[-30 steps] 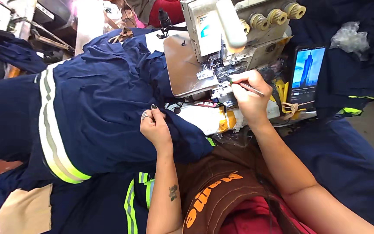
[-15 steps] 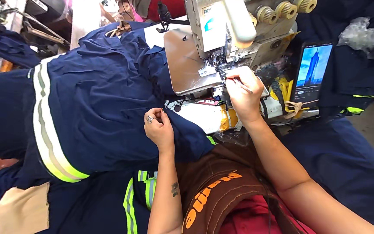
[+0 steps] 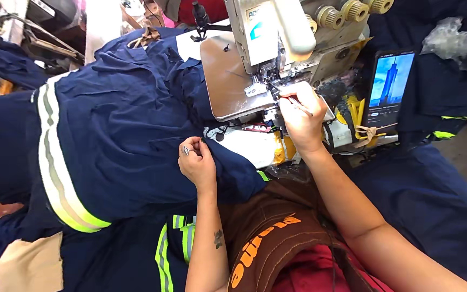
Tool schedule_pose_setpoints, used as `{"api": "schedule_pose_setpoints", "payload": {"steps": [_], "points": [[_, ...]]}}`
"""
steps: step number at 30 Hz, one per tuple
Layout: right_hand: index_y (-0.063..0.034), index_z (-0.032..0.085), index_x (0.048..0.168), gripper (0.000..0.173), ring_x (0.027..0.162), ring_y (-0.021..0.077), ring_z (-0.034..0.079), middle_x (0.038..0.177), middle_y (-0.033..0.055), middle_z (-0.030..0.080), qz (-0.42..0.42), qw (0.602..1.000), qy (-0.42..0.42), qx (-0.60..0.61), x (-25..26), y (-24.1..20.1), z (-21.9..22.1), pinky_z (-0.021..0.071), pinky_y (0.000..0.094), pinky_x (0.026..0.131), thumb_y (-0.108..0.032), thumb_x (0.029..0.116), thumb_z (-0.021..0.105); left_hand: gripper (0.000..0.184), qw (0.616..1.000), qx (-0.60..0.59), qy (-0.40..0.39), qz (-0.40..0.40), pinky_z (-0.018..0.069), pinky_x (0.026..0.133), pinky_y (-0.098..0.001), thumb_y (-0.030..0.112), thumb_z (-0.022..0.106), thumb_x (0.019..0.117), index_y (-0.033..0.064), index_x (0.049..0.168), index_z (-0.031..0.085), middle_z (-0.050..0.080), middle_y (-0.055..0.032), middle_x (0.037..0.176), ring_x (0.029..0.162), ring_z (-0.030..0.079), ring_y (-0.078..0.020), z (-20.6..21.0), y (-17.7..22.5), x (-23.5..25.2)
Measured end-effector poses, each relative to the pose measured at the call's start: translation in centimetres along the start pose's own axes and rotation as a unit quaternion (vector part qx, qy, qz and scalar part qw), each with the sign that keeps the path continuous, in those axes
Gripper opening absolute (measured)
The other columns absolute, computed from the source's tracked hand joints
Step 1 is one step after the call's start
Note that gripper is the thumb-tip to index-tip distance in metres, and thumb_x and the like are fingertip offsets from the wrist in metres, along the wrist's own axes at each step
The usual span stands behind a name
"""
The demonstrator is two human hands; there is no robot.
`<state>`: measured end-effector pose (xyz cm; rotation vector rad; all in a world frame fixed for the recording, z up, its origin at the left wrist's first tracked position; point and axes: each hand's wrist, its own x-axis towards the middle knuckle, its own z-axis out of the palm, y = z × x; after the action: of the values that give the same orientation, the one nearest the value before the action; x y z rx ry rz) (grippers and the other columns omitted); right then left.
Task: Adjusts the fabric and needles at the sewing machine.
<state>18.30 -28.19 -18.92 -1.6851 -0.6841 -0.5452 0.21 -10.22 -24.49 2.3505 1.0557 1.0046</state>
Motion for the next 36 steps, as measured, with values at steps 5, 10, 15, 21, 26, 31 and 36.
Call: {"api": "schedule_pose_setpoints", "payload": {"steps": [5, 10, 15, 21, 26, 31, 36], "points": [[0.0018, 0.073, 0.095, 0.010, 0.091, 0.0144, 0.071, 0.096, 0.0126, 0.074, -0.012, 1.000, 0.006, 0.006, -0.15, 0.18, 0.03, 0.0586, 0.0258, 0.080, 0.007, 0.0871, 0.068, 0.020, 1.000, 0.002, 0.004, -0.001, 0.0504, 0.076, -0.0393, 0.019, 0.059, 0.1026, 0.0046, 0.114, 0.069, 0.067, -0.0094, 0.095, 0.081, 0.062, -0.0190, 0.08, 0.04, 0.00], [0.0025, 0.074, 0.094, 0.010, 0.091, 0.0147, 0.071, 0.096, 0.0131, 0.074, -0.026, 1.000, 0.018, -0.003, -0.31, 0.16, -0.02, 0.0584, 0.0250, 0.081, 0.007, 0.0868, 0.069, 0.019, 1.000, 0.005, 0.006, -0.002, 0.0498, 0.076, -0.0391, 0.019, 0.059, 0.1024, 0.0058, 0.114, 0.068, 0.067, -0.0086, 0.095, 0.081, 0.062, -0.0188, 0.09, 0.08, 0.01], [0.0032, 0.074, 0.095, 0.011, 0.093, 0.0152, 0.072, 0.098, 0.0141, 0.075, -0.029, 0.999, 0.023, 0.009, -0.44, 0.32, 0.03, 0.0585, 0.0257, 0.082, 0.008, 0.0865, 0.069, 0.019, 1.000, 0.010, 0.008, -0.001, 0.0496, 0.075, -0.0387, 0.018, 0.059, 0.1022, 0.0058, 0.113, 0.069, 0.067, -0.0080, 0.093, 0.080, 0.062, -0.0182, 0.13, 0.03, -0.02], [0.0037, 0.074, 0.095, 0.011, 0.094, 0.0158, 0.072, 0.099, 0.0143, 0.075, -0.031, 0.999, 0.028, 0.016, -0.45, 0.38, 0.08, 0.0590, 0.0264, 0.084, 0.009, 0.0860, 0.070, 0.019, 1.000, 0.014, 0.005, 0.001, 0.0495, 0.075, -0.0381, 0.018, 0.058, 0.1024, 0.0053, 0.113, 0.069, 0.067, -0.0083, 0.093, 0.079, 0.062, -0.0180, 0.13, 0.08, 0.02], [0.0044, 0.074, 0.095, 0.011, 0.092, 0.0163, 0.072, 0.096, 0.0148, 0.074, -0.028, 0.999, 0.031, 0.023, -0.44, 0.37, 0.13, 0.0590, 0.0265, 0.083, 0.009, 0.0856, 0.069, 0.019, 1.000, 0.017, 0.009, -0.001, 0.0497, 0.075, -0.0375, 0.018, 0.060, 0.1020, 0.0049, 0.113, 0.069, 0.067, -0.0079, 0.093, 0.080, 0.062, -0.0175, 0.16, 0.24, 0.03], [0.0034, 0.074, 0.094, 0.011, 0.092, 0.0161, 0.071, 0.095, 0.0138, 0.074, -0.028, 0.999, 0.031, 0.025, -0.38, 0.34, 0.09, 0.0586, 0.0270, 0.082, 0.008, 0.0860, 0.069, 0.021, 1.000, 0.017, 0.001, 0.004, 0.0504, 0.077, -0.0412, 0.017, 0.058, 0.1019, 0.0038, 0.115, 0.068, 0.068, -0.0109, 0.096, 0.082, 0.063, -0.0208, 0.10, 0.10, 0.02], [0.0034, 0.073, 0.094, 0.010, 0.092, 0.0160, 0.072, 0.095, 0.0137, 0.074, -0.026, 0.999, 0.036, 0.031, -0.40, 0.33, 0.15, 0.0589, 0.0272, 0.082, 0.008, 0.0864, 0.069, 0.020, 1.000, 0.018, 0.006, 0.004, 0.0502, 0.076, -0.0388, 0.017, 0.059, 0.1017, 0.0040, 0.114, 0.068, 0.067, -0.0097, 0.095, 0.081, 0.062, -0.0193, 0.11, 0.18, 0.05]]}}
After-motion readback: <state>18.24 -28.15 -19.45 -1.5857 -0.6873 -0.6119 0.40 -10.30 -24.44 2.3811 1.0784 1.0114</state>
